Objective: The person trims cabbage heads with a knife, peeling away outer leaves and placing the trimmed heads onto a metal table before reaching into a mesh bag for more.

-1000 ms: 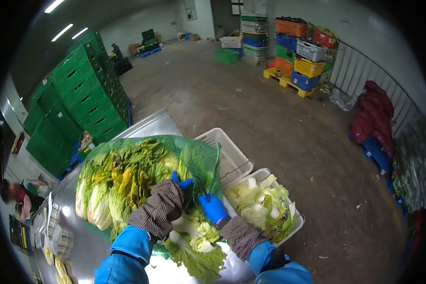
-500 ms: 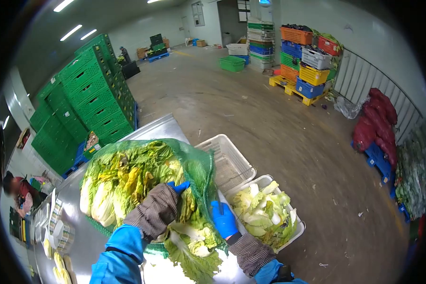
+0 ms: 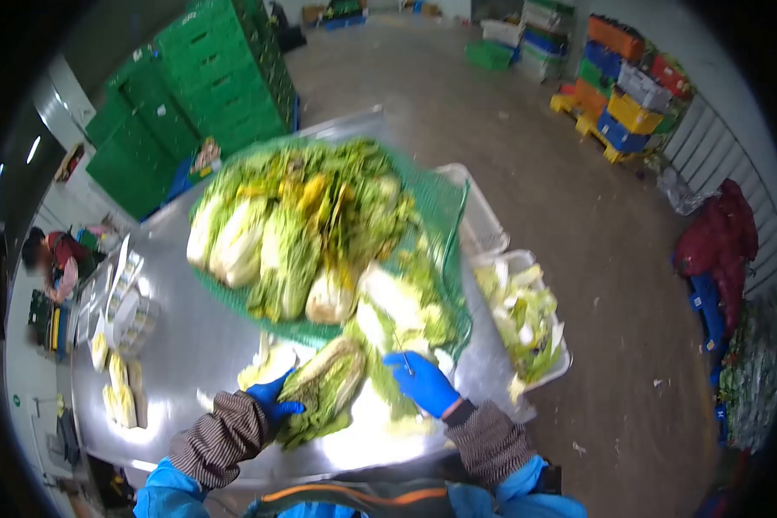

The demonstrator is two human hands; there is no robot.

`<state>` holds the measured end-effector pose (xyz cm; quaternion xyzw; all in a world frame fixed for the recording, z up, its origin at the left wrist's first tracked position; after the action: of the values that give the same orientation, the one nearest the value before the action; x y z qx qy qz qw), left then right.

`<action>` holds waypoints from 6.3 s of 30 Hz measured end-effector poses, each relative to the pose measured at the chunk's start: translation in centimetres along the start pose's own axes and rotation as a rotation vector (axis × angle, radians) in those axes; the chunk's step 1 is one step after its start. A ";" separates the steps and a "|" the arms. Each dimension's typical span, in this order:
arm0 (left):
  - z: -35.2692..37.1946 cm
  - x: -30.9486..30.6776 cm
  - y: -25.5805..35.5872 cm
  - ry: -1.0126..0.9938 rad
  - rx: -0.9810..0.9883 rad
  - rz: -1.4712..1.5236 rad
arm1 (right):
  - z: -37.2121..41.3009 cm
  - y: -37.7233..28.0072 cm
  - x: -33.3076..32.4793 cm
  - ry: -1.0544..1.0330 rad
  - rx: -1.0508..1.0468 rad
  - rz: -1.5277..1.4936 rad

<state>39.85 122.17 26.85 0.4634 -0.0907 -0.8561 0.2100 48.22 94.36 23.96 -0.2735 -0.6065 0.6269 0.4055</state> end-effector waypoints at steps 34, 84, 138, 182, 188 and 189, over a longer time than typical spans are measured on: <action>-2.4 3.6 -0.5 0.272 0.014 0.179 | -5.1 5.9 6.5 -0.123 -0.145 1.286; -3.4 7.3 6.9 -0.020 -0.083 0.225 | 7.6 -0.7 6.1 -0.340 0.220 -0.033; 4.2 -0.3 0.0 -0.072 0.247 1.828 | -2.7 -5.6 16.5 -0.147 -0.202 0.355; 4.6 0.8 -3.6 0.054 0.193 2.169 | -1.5 -8.7 12.6 0.051 -0.321 0.150; 7.6 -3.5 -0.5 -0.222 0.513 2.306 | -2.8 -10.0 13.4 -0.002 -0.286 0.711; 7.8 -3.9 0.2 -0.233 0.481 2.336 | -2.9 -10.0 15.4 -0.093 -0.250 0.696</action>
<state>35.33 123.44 34.19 0.0482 -0.6329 -0.1459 0.7589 44.42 108.19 35.75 -0.4820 -0.5670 0.6599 0.1034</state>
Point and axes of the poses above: each hand's wrist, its own z-axis away from the middle knuckle, its own x-axis out of the palm, y = z × x, the point moved 9 cm from there along -z, towards the middle knuckle, and after that the axes turned 10 degrees about -x, right-handed, at the moved point
